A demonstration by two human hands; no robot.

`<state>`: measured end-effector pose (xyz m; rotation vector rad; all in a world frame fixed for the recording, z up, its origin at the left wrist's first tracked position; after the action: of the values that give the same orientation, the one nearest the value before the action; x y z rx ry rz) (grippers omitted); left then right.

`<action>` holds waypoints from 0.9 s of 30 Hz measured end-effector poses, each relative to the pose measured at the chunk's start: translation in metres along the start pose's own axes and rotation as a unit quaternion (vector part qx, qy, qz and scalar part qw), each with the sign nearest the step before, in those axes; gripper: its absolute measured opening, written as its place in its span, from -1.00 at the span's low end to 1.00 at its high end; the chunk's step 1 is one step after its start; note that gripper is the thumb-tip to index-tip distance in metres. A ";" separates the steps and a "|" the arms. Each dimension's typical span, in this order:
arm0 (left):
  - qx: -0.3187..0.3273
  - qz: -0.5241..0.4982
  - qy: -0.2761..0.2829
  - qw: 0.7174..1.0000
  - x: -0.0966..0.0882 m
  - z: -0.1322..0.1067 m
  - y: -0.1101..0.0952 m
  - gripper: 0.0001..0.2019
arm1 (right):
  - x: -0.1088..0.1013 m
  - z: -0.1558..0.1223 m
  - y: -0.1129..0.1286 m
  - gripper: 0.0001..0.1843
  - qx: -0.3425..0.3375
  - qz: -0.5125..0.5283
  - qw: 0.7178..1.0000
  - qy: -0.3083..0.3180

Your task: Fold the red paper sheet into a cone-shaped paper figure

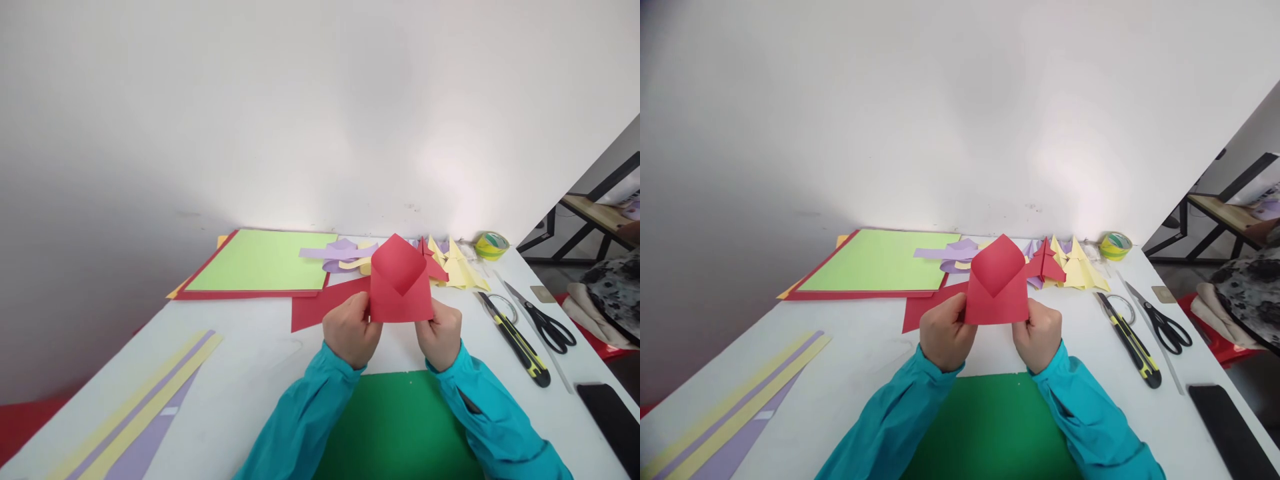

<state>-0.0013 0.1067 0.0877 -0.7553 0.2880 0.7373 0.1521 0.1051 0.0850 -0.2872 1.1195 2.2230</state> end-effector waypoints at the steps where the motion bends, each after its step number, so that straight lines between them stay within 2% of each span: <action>1: -0.020 -0.034 0.020 0.999 0.002 0.001 -0.002 -0.67 | -0.001 0.001 0.000 -0.63 0.014 0.016 1.000 0.003; 5: -0.085 -0.173 0.095 0.977 0.009 0.000 -0.009 -0.66 | -0.001 0.003 0.003 -0.64 0.070 0.083 0.993 0.044; 10: -0.144 -0.273 0.121 0.944 0.014 -0.004 -0.011 -0.69 | 0.004 0.003 0.006 -0.58 0.141 0.145 0.974 0.103; 17: -0.163 -0.322 0.108 0.926 0.012 -0.002 -0.016 -0.71 | 0.006 0.003 0.009 -0.64 0.217 0.187 0.952 0.108; 22: -0.187 -0.327 0.097 0.921 0.012 -0.001 -0.014 -0.73 | 0.010 -0.001 0.007 -0.53 0.238 0.199 0.935 0.170; 27: -0.214 -0.343 0.132 0.905 0.015 -0.005 -0.013 -0.77 | 0.010 -0.003 0.010 -0.50 0.247 0.215 0.927 0.184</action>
<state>0.0187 0.1041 0.0832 -1.2890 0.0824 0.0131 0.1382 0.1029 0.0849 -0.2655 2.0694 2.1920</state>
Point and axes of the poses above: each hand's wrist, its own z-axis towards the middle knuckle, its own x-axis out of the palm, y = z × x, the point moved 2 cm from there along z, towards the middle knuckle, and after that the axes turned 8 degrees about x, right-handed, at the moved point
